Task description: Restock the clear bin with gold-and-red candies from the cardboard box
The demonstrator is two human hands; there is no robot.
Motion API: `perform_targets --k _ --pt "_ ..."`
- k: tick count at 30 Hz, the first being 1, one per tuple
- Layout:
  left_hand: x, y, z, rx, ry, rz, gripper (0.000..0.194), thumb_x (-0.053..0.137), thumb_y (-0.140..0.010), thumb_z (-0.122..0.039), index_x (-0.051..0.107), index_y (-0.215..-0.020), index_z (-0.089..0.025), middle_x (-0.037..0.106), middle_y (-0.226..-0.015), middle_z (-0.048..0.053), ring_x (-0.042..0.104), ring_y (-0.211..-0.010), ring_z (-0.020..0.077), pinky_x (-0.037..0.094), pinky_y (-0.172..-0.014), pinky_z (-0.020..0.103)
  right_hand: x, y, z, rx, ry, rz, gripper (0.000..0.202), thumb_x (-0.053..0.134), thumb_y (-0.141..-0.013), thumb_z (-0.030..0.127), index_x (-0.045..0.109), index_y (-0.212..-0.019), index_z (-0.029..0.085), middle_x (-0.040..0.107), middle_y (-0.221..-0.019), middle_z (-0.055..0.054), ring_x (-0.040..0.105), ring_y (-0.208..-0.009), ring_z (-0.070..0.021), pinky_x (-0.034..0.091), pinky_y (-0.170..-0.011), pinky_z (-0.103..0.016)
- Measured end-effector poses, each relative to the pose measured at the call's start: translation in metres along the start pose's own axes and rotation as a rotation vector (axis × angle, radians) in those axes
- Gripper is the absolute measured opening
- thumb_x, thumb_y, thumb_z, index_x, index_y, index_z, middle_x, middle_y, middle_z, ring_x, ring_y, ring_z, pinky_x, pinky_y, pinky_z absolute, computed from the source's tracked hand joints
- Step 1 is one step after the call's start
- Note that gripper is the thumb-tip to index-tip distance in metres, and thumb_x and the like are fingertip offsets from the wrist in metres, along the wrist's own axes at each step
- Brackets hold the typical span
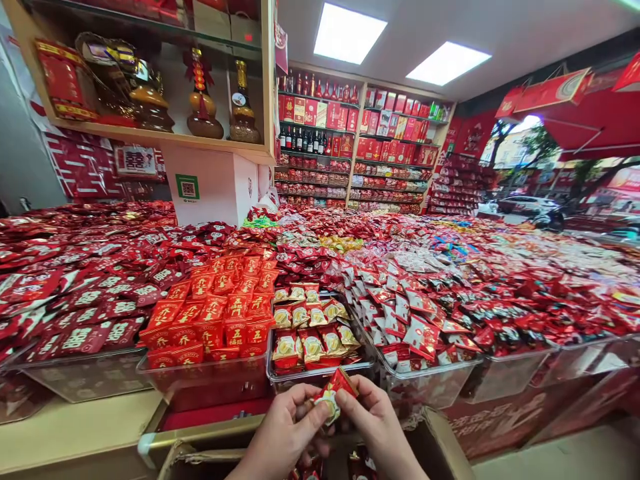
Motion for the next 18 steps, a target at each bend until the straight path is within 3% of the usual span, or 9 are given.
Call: perform_targets --k 4,7,10,14,16,18 --pt "-0.004 0.003 -0.006 0.052 -0.020 -0.076 0.036 0.063 -0.067 -0.046 0.062 -0.080 -0.012 0.056 -0.058 -0.003 0.044 -0.041 0.0048 0.035 -0.035 0.013 0.001 0.001 -0.005 -0.053 0.015 -0.010 0.021 0.061 -0.071 0.035 0.053 -0.071 0.016 0.048 -0.061 0.004 0.041 -0.055 -0.0080 0.034 -0.052 -0.020" --pt "-0.005 0.004 -0.008 0.082 0.062 -0.107 0.038 0.062 -0.067 -0.049 0.063 -0.077 -0.012 0.058 -0.058 -0.001 0.048 -0.048 0.0084 0.041 -0.040 0.016 0.008 0.005 -0.007 -0.061 -0.024 -0.015 0.025 0.061 -0.070 0.037 0.054 -0.084 0.017 0.058 -0.075 -0.001 0.049 -0.066 -0.0129 0.041 -0.061 -0.025" --pt "-0.009 0.003 -0.006 0.087 0.122 -0.160 0.046 0.056 -0.068 -0.055 0.061 -0.083 -0.013 0.059 -0.061 0.001 0.055 -0.052 0.0128 0.042 -0.041 0.019 0.010 0.007 0.005 -0.096 0.057 -0.080 0.025 0.054 -0.075 0.039 0.055 -0.083 0.016 0.060 -0.075 -0.004 0.052 -0.067 -0.0149 0.043 -0.062 -0.027" --pt "-0.012 -0.001 0.003 0.096 0.116 -0.179 0.047 0.048 -0.072 -0.057 0.055 -0.092 -0.015 0.060 -0.066 0.002 0.056 -0.051 0.0124 0.037 -0.040 0.018 0.004 -0.018 0.067 -0.285 0.317 -0.230 0.022 0.046 -0.080 0.037 0.052 -0.085 0.017 0.061 -0.075 -0.005 0.055 -0.068 -0.0163 0.044 -0.062 -0.027" --pt "-0.008 -0.004 0.011 0.104 0.028 -0.139 0.041 0.048 -0.075 -0.052 0.053 -0.092 -0.015 0.058 -0.065 0.001 0.054 -0.050 0.0110 0.035 -0.040 0.017 0.006 -0.052 0.105 -0.408 0.529 -0.232 0.021 0.044 -0.081 0.033 0.048 -0.094 0.016 0.062 -0.080 -0.006 0.058 -0.072 -0.0176 0.045 -0.064 -0.028" --pt "-0.005 -0.005 0.019 0.113 -0.068 -0.103 0.034 0.049 -0.076 -0.045 0.053 -0.092 -0.015 0.058 -0.066 0.001 0.053 -0.054 0.0114 0.038 -0.044 0.019 0.002 -0.097 0.130 -0.381 0.942 -0.337 0.030 0.040 -0.083 0.026 0.040 -0.111 0.014 0.063 -0.085 -0.007 0.058 -0.076 -0.0173 0.044 -0.069 -0.028"
Point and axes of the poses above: each hand's wrist, its own y-axis away from the middle knuckle, its own x-axis out of the palm, z = x × y, the point moved 6 cm from there along -y, towards the middle knuckle
